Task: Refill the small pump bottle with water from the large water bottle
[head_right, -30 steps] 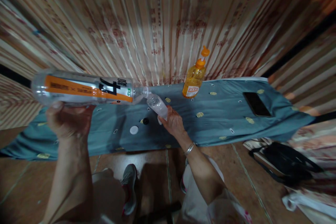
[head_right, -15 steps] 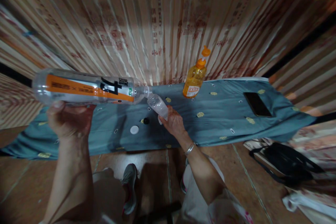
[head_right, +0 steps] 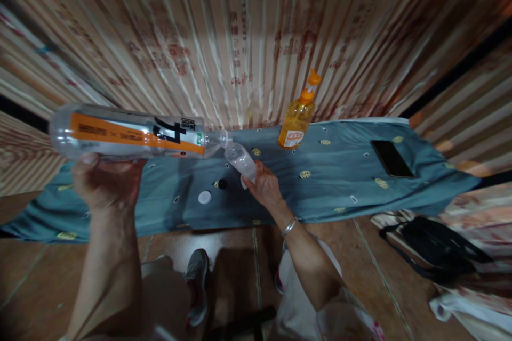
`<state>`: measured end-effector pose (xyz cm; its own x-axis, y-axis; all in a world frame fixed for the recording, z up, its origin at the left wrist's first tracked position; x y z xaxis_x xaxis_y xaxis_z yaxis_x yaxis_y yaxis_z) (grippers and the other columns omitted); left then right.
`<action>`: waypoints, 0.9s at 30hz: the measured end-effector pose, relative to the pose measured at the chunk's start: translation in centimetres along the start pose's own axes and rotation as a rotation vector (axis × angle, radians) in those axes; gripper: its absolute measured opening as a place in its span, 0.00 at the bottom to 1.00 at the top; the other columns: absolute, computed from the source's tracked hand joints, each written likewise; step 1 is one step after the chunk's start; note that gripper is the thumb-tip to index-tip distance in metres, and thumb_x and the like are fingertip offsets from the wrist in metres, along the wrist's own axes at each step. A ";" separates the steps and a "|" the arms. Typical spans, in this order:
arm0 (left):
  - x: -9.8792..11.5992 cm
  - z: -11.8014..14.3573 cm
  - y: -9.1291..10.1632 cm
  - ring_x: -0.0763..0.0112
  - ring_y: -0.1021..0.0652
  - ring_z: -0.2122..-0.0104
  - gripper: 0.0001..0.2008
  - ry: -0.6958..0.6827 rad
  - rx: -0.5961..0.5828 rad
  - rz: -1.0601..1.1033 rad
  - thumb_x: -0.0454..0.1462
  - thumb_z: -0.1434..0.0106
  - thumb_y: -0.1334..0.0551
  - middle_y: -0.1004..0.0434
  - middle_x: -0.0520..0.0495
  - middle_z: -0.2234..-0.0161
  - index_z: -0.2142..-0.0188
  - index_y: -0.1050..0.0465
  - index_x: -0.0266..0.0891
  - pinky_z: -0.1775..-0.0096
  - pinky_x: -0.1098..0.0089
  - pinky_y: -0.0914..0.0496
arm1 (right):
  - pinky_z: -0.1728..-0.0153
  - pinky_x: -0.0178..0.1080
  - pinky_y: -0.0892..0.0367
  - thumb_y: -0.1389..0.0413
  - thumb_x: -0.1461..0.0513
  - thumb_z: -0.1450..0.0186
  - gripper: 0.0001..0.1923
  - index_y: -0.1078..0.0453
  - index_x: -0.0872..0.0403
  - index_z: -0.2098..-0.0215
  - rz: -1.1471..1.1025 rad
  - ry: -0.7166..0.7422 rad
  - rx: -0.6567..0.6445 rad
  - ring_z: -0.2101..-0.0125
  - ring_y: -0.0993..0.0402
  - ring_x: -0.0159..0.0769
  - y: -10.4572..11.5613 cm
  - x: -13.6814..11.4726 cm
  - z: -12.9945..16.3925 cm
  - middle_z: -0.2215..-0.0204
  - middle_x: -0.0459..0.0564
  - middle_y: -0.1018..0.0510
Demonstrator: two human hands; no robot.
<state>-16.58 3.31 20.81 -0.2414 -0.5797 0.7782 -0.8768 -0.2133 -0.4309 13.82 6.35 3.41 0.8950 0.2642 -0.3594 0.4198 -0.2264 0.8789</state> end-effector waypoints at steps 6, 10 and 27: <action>0.1 0.2 -0.4 0.53 0.15 0.49 0.39 0.023 0.068 0.029 0.44 0.56 0.27 0.13 0.48 0.52 0.41 0.23 0.52 0.62 0.67 0.20 | 0.53 0.44 0.22 0.40 0.49 0.25 0.28 0.33 0.61 0.37 -0.009 -0.021 -0.010 0.54 0.14 0.51 0.1 0.0 0.0 0.54 0.65 0.14; 0.2 0.3 -0.6 0.54 0.16 0.48 0.39 0.029 0.059 0.022 0.44 0.56 0.27 0.13 0.48 0.52 0.41 0.23 0.53 0.64 0.69 0.21 | 0.54 0.44 0.22 0.41 0.48 0.25 0.29 0.34 0.61 0.36 -0.010 -0.019 -0.010 0.54 0.15 0.51 0.1 0.0 0.0 0.53 0.65 0.14; 0.8 0.2 -1.5 0.53 0.16 0.49 0.38 -0.025 0.040 0.024 0.44 0.56 0.26 0.14 0.47 0.48 0.42 0.22 0.52 0.72 0.73 0.27 | 0.54 0.46 0.22 0.40 0.48 0.25 0.29 0.33 0.60 0.36 -0.023 -0.012 -0.002 0.54 0.16 0.51 0.0 0.0 0.0 0.54 0.65 0.15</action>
<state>-15.37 3.03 22.03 -0.2518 -0.6044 0.7558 -0.8535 -0.2295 -0.4678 13.82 6.32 3.37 0.8871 0.2580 -0.3829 0.4395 -0.2182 0.8713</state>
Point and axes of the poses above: each hand's wrist, its own z-axis away from the middle knuckle, its own y-axis out of the back of the hand, x = y × z, the point moved 7 cm from there along -z, towards the middle knuckle
